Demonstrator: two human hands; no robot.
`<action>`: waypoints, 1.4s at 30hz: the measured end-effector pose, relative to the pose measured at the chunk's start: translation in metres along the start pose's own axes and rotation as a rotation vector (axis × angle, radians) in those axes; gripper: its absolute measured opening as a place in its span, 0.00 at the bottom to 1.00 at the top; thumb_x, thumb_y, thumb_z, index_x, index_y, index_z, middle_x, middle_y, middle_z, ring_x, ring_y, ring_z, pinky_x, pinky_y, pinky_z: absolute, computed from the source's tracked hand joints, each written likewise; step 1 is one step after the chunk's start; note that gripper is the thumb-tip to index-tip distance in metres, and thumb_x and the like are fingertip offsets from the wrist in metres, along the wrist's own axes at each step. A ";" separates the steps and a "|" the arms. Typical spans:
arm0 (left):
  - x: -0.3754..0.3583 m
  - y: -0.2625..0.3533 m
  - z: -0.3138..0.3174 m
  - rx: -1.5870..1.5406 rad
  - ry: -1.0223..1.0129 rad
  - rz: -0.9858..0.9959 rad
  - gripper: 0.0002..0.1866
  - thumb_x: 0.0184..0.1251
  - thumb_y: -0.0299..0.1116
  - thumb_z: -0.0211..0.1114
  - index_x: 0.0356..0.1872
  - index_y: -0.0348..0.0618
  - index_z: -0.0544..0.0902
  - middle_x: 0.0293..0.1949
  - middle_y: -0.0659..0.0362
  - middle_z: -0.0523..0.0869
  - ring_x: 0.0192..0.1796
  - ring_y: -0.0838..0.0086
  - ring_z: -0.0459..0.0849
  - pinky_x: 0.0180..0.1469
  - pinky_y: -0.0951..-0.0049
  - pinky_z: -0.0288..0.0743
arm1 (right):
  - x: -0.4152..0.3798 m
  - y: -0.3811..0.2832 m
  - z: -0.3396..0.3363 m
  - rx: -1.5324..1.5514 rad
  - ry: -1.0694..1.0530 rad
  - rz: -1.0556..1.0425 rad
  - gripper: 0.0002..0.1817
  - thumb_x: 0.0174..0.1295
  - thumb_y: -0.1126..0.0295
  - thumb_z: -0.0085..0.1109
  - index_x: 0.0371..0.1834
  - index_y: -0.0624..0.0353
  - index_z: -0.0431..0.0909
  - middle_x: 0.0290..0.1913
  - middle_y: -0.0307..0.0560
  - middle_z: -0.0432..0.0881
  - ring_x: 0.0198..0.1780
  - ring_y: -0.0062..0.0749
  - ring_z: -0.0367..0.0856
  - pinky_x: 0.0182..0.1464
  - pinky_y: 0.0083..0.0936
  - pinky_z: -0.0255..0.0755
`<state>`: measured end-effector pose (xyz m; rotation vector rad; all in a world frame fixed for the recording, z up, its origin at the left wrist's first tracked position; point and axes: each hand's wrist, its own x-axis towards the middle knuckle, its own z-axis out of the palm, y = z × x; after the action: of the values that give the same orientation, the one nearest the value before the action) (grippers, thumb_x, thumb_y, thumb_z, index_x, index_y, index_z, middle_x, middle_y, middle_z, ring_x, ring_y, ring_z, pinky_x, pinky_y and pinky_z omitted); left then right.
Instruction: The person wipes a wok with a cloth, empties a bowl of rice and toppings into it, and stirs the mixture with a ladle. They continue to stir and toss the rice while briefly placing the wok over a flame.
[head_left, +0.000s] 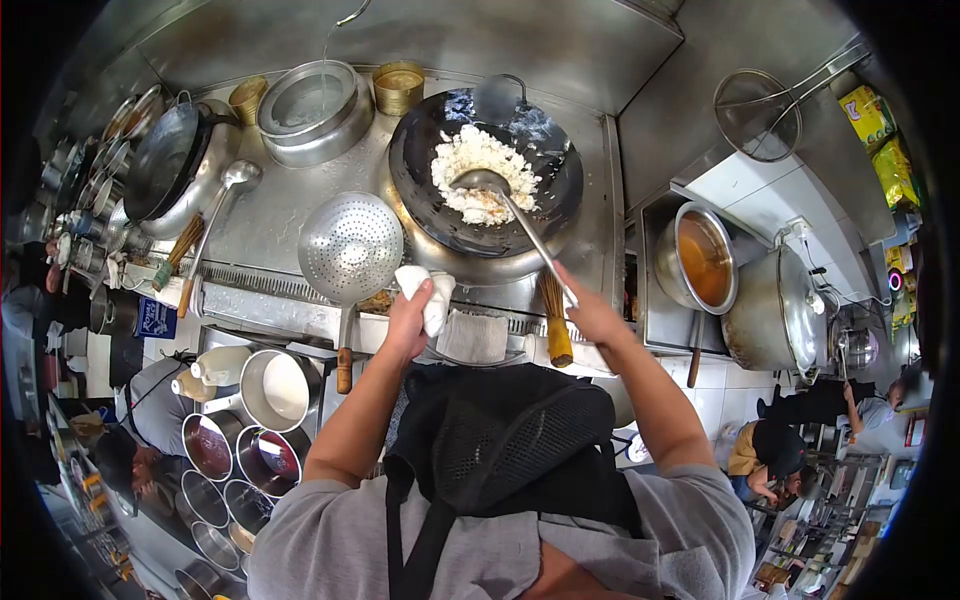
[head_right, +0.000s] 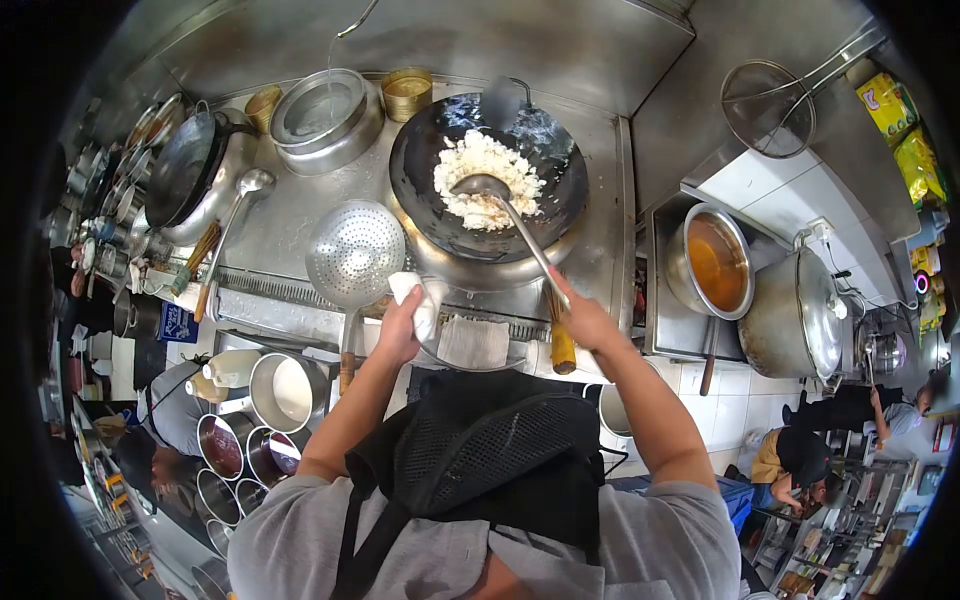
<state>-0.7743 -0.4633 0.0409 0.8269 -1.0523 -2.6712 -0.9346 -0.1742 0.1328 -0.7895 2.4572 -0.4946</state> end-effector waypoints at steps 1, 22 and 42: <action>0.004 0.001 0.003 0.022 -0.020 0.015 0.16 0.74 0.43 0.57 0.53 0.45 0.75 0.40 0.60 0.83 0.36 0.72 0.82 0.36 0.69 0.78 | -0.005 -0.016 -0.013 -0.003 0.000 -0.005 0.45 0.62 0.75 0.46 0.78 0.20 0.40 0.39 0.76 0.81 0.45 0.68 0.81 0.55 0.52 0.70; 0.045 0.011 0.044 0.051 -0.014 -0.231 0.25 0.76 0.59 0.46 0.54 0.48 0.75 0.44 0.58 0.84 0.42 0.65 0.84 0.42 0.51 0.78 | -0.030 -0.050 -0.006 -0.221 -0.088 0.263 0.48 0.60 0.77 0.48 0.79 0.25 0.37 0.40 0.72 0.82 0.41 0.65 0.82 0.49 0.54 0.71; 0.101 -0.013 0.084 0.304 0.162 -0.175 0.11 0.64 0.44 0.62 0.39 0.50 0.78 0.30 0.63 0.83 0.29 0.72 0.81 0.29 0.64 0.72 | -0.072 -0.081 -0.032 -0.231 -0.032 0.226 0.48 0.59 0.76 0.45 0.79 0.26 0.35 0.36 0.71 0.82 0.39 0.63 0.82 0.47 0.53 0.72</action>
<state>-0.9038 -0.4379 0.0388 1.2212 -1.4253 -2.5578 -0.8666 -0.1858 0.2224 -0.5904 2.5617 -0.1158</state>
